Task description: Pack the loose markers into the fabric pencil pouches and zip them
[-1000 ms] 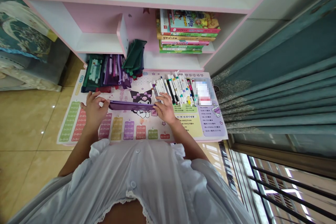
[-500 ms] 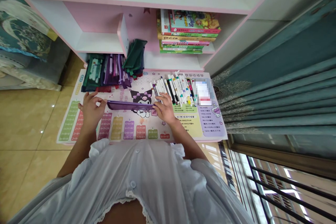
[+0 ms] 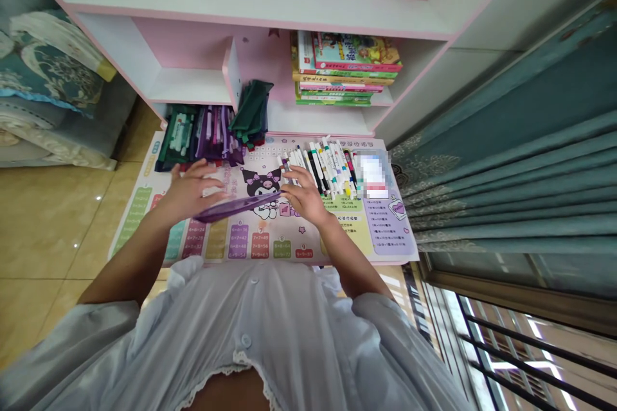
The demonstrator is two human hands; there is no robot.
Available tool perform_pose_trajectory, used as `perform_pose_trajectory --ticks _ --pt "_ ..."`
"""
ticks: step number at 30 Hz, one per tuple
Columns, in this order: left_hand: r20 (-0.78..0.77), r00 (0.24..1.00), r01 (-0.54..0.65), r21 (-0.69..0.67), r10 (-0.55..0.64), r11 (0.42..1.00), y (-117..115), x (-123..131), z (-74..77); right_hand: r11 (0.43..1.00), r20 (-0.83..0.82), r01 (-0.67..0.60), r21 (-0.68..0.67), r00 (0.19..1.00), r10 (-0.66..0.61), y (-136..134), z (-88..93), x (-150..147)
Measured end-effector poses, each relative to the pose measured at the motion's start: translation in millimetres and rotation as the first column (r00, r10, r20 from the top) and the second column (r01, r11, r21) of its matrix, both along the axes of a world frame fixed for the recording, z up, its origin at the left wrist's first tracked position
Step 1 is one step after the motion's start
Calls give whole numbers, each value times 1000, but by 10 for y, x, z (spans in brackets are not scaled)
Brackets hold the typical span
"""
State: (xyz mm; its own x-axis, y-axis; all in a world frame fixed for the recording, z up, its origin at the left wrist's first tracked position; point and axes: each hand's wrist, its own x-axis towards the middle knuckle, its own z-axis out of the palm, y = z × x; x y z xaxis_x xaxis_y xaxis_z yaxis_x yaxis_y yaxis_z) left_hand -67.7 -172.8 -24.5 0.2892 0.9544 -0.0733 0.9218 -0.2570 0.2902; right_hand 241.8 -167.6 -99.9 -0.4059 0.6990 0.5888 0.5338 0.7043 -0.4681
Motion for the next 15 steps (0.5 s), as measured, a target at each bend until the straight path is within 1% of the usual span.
perform_pose_trajectory --ticks 2,4,7,9,11,12,14,15 --pt "-23 993 115 -124 -118 986 10 88 -1 1000 6 3 -29 1000 -2 45 39 -21" --pt "-7 981 191 -192 -196 963 -3 138 -52 998 10 14 -54 1000 -14 82 49 -44" --pt "69 965 264 -227 -255 938 -47 165 -155 997 11 27 -71 1000 -27 138 13 -85" --pt "107 961 276 -245 -257 929 -84 183 -211 996 19 35 -78 999 -33 189 -41 -119" --pt "125 971 231 -244 -206 942 -122 221 -258 994 39 64 -83 997 -61 249 -110 -158" --pt "134 978 185 -227 -157 956 -141 247 -282 991 49 104 -83 994 -100 281 -146 -178" --pt "164 986 63 -161 -36 985 -184 311 -337 967 71 240 -84 970 -234 338 -214 -216" --pt "183 983 -5 -123 28 992 -207 347 -370 943 88 321 -88 946 -314 362 -245 -233"
